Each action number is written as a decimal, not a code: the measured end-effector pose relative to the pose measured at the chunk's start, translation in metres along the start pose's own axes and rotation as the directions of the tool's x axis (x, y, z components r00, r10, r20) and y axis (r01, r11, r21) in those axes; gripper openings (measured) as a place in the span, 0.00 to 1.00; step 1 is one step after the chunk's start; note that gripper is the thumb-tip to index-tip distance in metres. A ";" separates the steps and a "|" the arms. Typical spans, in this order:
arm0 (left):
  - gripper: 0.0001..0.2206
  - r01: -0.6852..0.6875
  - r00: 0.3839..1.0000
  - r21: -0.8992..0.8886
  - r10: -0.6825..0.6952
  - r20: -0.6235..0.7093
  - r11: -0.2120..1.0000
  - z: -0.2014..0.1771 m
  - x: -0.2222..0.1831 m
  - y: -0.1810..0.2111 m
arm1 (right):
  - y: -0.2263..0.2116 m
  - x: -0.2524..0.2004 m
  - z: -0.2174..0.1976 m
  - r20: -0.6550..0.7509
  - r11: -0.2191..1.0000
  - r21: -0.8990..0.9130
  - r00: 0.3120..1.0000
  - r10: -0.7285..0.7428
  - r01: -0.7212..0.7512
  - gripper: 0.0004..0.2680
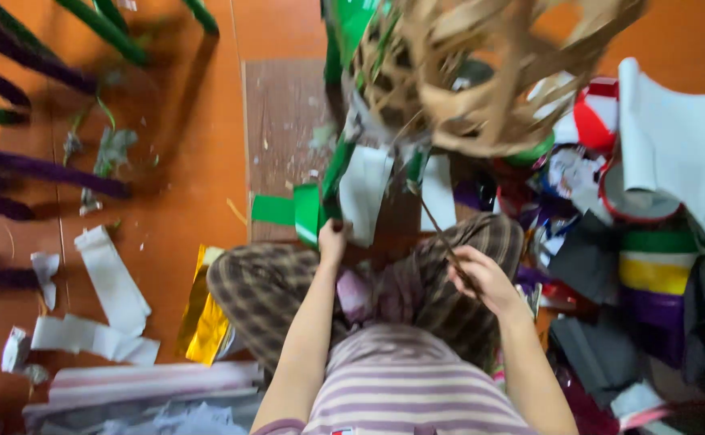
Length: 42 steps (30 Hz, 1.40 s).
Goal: Apply glue-soaked paper strips to a paper-mache animal sculpture and assemble components
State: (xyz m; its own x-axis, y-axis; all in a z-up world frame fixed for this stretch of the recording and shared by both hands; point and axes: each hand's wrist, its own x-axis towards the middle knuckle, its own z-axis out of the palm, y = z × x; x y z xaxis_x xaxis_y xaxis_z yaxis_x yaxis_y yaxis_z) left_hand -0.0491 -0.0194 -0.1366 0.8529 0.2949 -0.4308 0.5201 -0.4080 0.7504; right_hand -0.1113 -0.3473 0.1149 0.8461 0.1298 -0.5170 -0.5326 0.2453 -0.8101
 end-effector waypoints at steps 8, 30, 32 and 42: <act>0.14 0.061 0.998 -0.229 -0.063 0.000 0.972 -0.001 0.000 0.011 | -0.076 0.098 0.150 0.010 -0.299 -0.953 0.989 0.151 0.055 0.15; 0.33 0.661 0.750 -0.688 -0.261 0.607 0.298 -0.027 -0.014 0.060 | 0.031 -0.003 0.114 0.062 0.168 -0.984 0.998 0.007 0.060 0.14; 0.32 0.626 0.779 -0.733 -0.242 0.578 0.264 -0.037 -0.021 0.077 | 0.034 -0.001 0.097 0.081 0.257 -0.962 0.995 -0.056 0.093 0.13; 0.22 0.566 0.820 -0.756 -0.318 0.476 0.327 -0.011 -0.009 0.050 | 0.041 -0.018 0.106 -0.026 0.268 -0.963 0.998 -0.064 -0.008 0.12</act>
State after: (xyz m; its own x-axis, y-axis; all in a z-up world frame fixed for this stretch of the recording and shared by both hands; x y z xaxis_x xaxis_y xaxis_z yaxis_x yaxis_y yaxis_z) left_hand -0.0313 -0.0329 -0.0902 0.5553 -0.0397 -0.8307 0.6188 0.6871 0.3808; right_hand -0.1465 -0.2375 0.1204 0.8775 0.0889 -0.4712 -0.1702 -0.8608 -0.4796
